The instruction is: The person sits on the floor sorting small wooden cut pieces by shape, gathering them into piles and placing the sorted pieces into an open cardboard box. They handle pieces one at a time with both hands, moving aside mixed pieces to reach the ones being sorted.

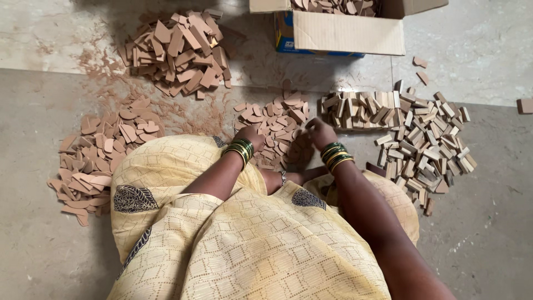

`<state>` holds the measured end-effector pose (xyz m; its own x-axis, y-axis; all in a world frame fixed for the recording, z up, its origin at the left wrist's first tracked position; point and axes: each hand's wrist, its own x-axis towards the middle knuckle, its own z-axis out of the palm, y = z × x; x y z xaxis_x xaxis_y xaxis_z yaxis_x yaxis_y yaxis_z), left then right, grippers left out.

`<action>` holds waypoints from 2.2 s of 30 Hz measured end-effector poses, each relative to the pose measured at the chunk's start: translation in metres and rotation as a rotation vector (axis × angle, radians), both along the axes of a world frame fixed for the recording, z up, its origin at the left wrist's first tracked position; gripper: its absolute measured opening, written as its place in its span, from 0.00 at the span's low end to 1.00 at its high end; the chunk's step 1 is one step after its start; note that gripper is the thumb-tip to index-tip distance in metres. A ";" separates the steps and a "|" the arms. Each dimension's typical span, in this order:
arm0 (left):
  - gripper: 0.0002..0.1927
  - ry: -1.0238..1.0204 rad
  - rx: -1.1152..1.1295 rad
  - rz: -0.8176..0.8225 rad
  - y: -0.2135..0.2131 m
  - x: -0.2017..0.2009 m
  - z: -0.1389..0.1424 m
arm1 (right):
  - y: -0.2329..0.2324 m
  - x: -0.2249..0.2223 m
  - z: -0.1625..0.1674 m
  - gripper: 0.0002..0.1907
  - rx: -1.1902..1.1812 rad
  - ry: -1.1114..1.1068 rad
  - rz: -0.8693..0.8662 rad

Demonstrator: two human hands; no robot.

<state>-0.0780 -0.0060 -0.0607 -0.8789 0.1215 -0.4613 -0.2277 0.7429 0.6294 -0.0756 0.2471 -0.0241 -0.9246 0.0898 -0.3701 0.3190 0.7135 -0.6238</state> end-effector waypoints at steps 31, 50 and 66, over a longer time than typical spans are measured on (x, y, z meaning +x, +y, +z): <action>0.21 0.103 -0.015 -0.053 0.004 0.008 0.013 | 0.005 -0.014 -0.002 0.06 -0.740 0.017 -0.131; 0.16 0.074 -0.149 -0.214 0.009 0.014 0.023 | 0.005 -0.010 -0.011 0.15 -0.098 -0.175 0.002; 0.15 0.049 0.134 0.071 0.003 0.000 -0.009 | -0.005 -0.009 -0.009 0.17 0.220 -0.001 0.320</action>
<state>-0.0776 -0.0027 -0.0697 -0.9084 0.1159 -0.4017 -0.2434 0.6347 0.7334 -0.0842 0.2424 -0.0333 -0.9185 -0.1255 -0.3750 0.0594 0.8937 -0.4446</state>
